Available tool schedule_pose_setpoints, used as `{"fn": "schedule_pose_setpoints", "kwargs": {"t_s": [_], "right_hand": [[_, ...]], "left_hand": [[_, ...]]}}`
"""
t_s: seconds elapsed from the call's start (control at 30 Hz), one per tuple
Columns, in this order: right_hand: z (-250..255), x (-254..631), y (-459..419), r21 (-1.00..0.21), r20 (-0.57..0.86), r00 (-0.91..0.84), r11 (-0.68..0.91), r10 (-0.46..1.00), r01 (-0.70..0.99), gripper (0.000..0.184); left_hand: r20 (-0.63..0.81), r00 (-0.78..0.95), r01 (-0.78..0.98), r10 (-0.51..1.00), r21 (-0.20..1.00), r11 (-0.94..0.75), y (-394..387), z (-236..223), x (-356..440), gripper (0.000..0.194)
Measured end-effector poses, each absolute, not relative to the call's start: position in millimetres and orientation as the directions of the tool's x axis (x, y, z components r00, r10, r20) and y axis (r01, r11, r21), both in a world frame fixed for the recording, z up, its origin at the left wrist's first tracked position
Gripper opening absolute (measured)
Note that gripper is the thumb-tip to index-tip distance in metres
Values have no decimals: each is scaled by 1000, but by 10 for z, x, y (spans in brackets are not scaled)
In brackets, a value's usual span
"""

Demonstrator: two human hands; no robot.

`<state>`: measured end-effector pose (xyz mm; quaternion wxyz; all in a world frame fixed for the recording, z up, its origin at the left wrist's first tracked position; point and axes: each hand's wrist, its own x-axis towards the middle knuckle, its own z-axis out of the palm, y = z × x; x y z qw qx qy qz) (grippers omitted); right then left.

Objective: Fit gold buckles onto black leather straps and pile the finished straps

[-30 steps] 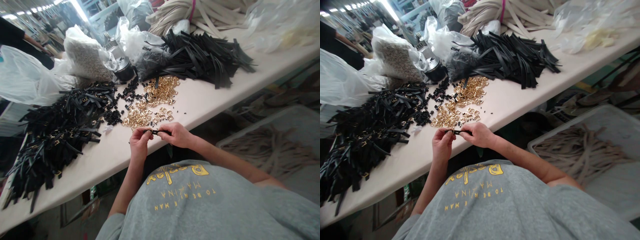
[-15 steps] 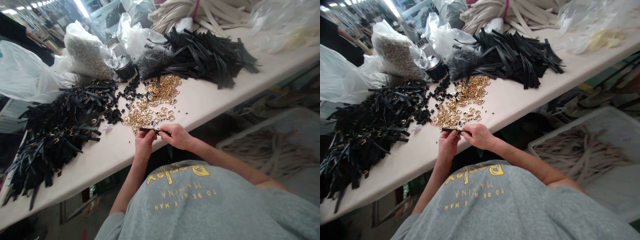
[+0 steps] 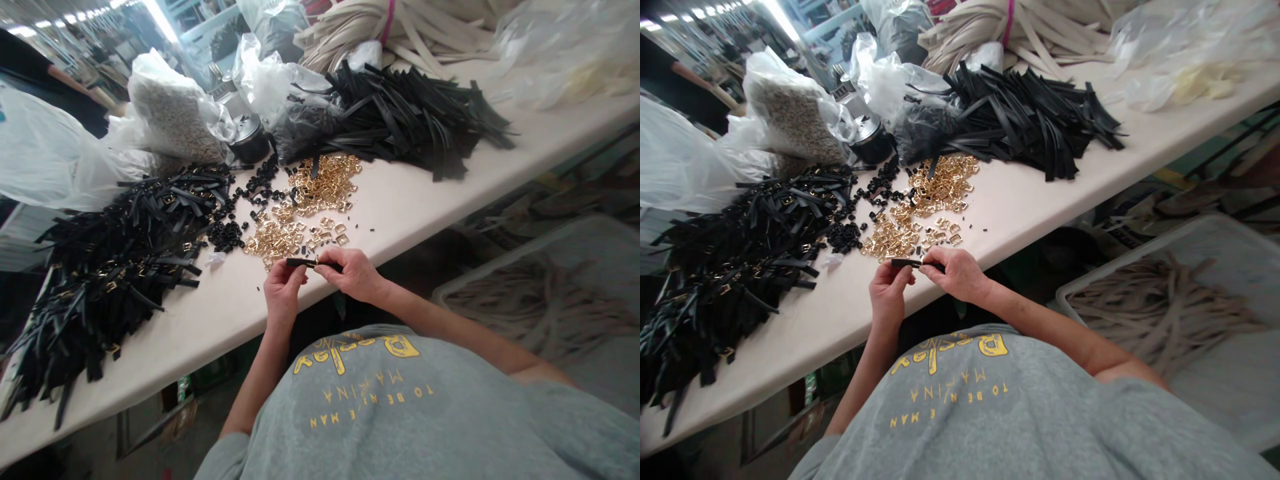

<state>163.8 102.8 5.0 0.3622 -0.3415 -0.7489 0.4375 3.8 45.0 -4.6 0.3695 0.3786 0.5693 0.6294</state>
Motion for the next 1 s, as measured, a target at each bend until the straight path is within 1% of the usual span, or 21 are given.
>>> {"fn": "schedule_pose_setpoints", "kwargs": {"t_s": [0.1, 0.2, 0.23, 0.3, 0.33, 0.43, 0.5, 0.53, 0.67, 0.73, 0.8, 0.87, 1.0], "right_hand": [[66, 1667, 1042, -908, 248, -484, 375, 839, 186, 17], [86, 1687, 1050, -917, 249, -486, 366, 838, 160, 18], [94, 1693, 1050, -920, 249, -495, 363, 833, 147, 18], [114, 1705, 1045, -928, 240, -525, 353, 816, 124, 18], [124, 1713, 1042, -931, 231, -546, 345, 806, 116, 18], [148, 1741, 1037, -940, 197, -622, 327, 758, 100, 17], [156, 1759, 1043, -942, 172, -675, 321, 718, 101, 15], [158, 1767, 1049, -942, 160, -695, 318, 701, 104, 14], [173, 1777, 1092, -938, 121, -756, 324, 643, 125, 13], [185, 1774, 1129, -923, 119, -778, 358, 617, 143, 13], [194, 1771, 1181, -891, 128, -794, 421, 594, 171, 13], [196, 1767, 1251, -824, 140, -806, 519, 574, 227, 13], [197, 1723, 1425, -582, 181, -826, 735, 534, 348, 16]], "left_hand": [[77, -426, -84, 901, 989, -124, 368, -57, 23, 27], [65, -343, -181, 937, 974, -134, 306, -51, 56, 41], [56, -317, -196, 947, 973, -124, 301, -38, 66, 41], [30, -278, -183, 960, 980, -84, 314, 7, 65, 30], [12, -254, -166, 967, 985, -56, 328, 37, 50, 28], [-94, -90, -130, 991, 988, 82, 369, 122, -33, 39], [-174, 27, -105, 984, 979, 175, 382, 157, -93, 35], [-193, 51, -100, 980, 975, 198, 386, 163, -115, 32], [-158, 14, -166, 987, 973, 158, 403, 128, -158, 26], [-166, 32, -186, 986, 968, 169, 417, 99, -168, 25], [-192, 69, -182, 979, 962, 202, 432, 83, -184, 25], [-211, 83, -164, 974, 961, 222, 448, 84, -203, 24], [-245, 41, -62, 969, 967, 247, 501, 110, -238, 21]]}}
